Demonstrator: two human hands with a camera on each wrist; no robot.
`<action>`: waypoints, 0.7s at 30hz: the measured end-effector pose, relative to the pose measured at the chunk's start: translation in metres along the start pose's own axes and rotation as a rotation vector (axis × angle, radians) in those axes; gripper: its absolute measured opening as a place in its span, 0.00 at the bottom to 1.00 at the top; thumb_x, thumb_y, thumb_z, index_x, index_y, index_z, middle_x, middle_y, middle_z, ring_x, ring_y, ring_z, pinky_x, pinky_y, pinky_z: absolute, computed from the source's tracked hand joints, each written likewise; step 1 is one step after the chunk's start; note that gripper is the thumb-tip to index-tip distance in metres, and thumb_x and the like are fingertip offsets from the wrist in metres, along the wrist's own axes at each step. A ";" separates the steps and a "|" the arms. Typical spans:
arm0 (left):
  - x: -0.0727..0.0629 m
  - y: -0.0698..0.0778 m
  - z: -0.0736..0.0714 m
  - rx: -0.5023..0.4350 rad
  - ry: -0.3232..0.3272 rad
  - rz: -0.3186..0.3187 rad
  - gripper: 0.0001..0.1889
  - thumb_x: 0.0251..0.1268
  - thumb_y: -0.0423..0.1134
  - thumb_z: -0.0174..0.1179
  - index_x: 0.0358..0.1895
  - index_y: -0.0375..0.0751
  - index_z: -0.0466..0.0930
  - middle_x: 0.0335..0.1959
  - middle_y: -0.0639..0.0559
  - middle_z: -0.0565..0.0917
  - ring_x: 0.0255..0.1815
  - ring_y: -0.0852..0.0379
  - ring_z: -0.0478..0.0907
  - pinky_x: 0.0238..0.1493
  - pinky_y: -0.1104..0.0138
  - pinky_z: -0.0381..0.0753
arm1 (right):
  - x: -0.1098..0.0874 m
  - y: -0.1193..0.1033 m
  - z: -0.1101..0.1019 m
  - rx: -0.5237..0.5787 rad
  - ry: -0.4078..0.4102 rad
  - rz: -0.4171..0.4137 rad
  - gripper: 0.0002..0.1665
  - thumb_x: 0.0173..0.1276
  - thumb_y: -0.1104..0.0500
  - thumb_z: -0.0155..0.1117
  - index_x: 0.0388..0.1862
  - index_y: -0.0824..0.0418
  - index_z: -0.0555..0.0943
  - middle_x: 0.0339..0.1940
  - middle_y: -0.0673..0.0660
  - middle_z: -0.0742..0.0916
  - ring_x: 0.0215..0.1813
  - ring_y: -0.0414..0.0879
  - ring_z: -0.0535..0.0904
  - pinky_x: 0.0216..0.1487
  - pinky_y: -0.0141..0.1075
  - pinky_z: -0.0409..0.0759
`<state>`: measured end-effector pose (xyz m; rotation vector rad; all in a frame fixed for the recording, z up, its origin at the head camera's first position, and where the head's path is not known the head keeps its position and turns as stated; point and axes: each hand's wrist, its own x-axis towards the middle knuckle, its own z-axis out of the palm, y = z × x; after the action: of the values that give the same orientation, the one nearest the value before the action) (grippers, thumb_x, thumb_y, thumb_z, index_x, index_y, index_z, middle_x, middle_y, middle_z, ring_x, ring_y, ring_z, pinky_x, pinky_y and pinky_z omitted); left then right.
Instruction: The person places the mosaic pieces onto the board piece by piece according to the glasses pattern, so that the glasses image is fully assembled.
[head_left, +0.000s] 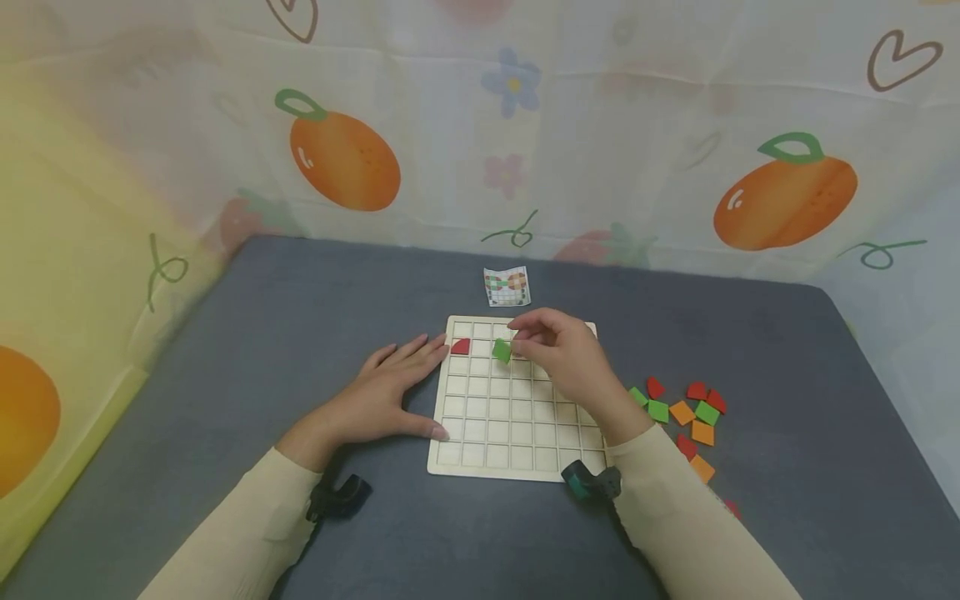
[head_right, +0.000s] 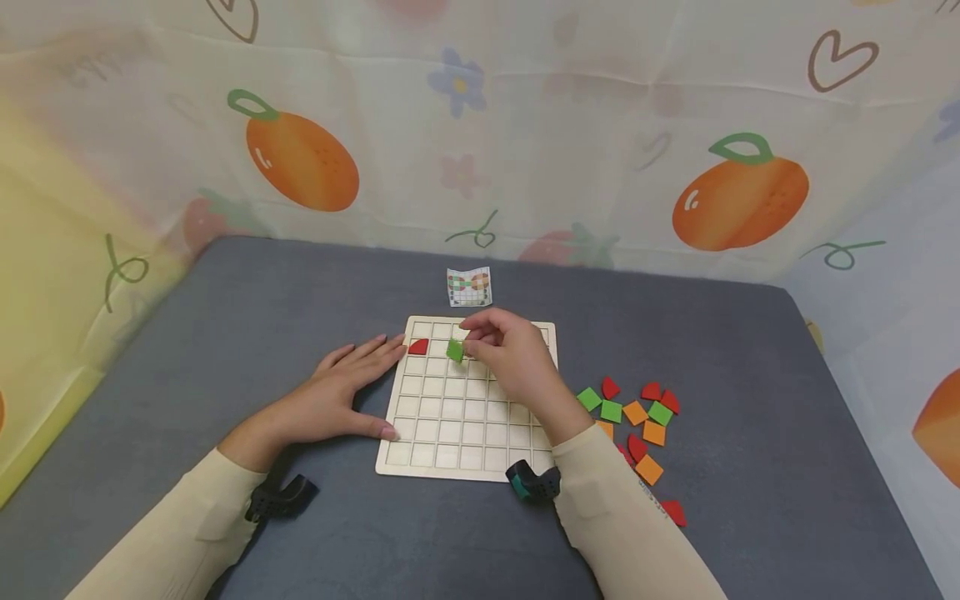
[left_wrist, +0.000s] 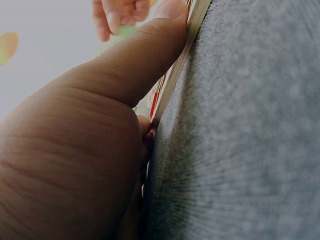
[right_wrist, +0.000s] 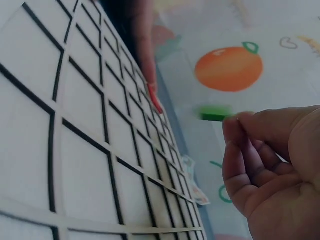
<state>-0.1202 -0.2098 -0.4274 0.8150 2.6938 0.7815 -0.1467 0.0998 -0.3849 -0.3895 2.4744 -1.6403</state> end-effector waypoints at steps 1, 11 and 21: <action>0.000 0.000 0.000 0.000 0.000 0.000 0.66 0.55 0.73 0.77 0.90 0.44 0.54 0.90 0.55 0.50 0.90 0.47 0.41 0.82 0.40 0.36 | 0.002 0.002 0.003 -0.009 -0.005 0.010 0.14 0.79 0.64 0.71 0.60 0.63 0.87 0.45 0.54 0.88 0.47 0.49 0.87 0.52 0.47 0.82; 0.000 0.001 -0.001 0.008 0.002 -0.002 0.66 0.55 0.73 0.77 0.90 0.45 0.54 0.90 0.56 0.50 0.90 0.47 0.42 0.82 0.40 0.36 | 0.017 0.010 0.021 -0.160 -0.039 0.051 0.12 0.81 0.63 0.68 0.59 0.59 0.87 0.47 0.53 0.88 0.49 0.50 0.83 0.55 0.48 0.80; -0.001 0.002 0.000 0.019 0.011 0.000 0.65 0.55 0.73 0.77 0.90 0.44 0.54 0.90 0.55 0.51 0.90 0.48 0.42 0.82 0.40 0.37 | 0.030 0.012 0.035 -0.358 -0.085 0.039 0.17 0.80 0.56 0.70 0.62 0.60 0.85 0.47 0.53 0.84 0.49 0.51 0.80 0.53 0.48 0.80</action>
<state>-0.1191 -0.2090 -0.4264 0.8169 2.7148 0.7635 -0.1674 0.0645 -0.4091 -0.4383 2.6887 -1.1377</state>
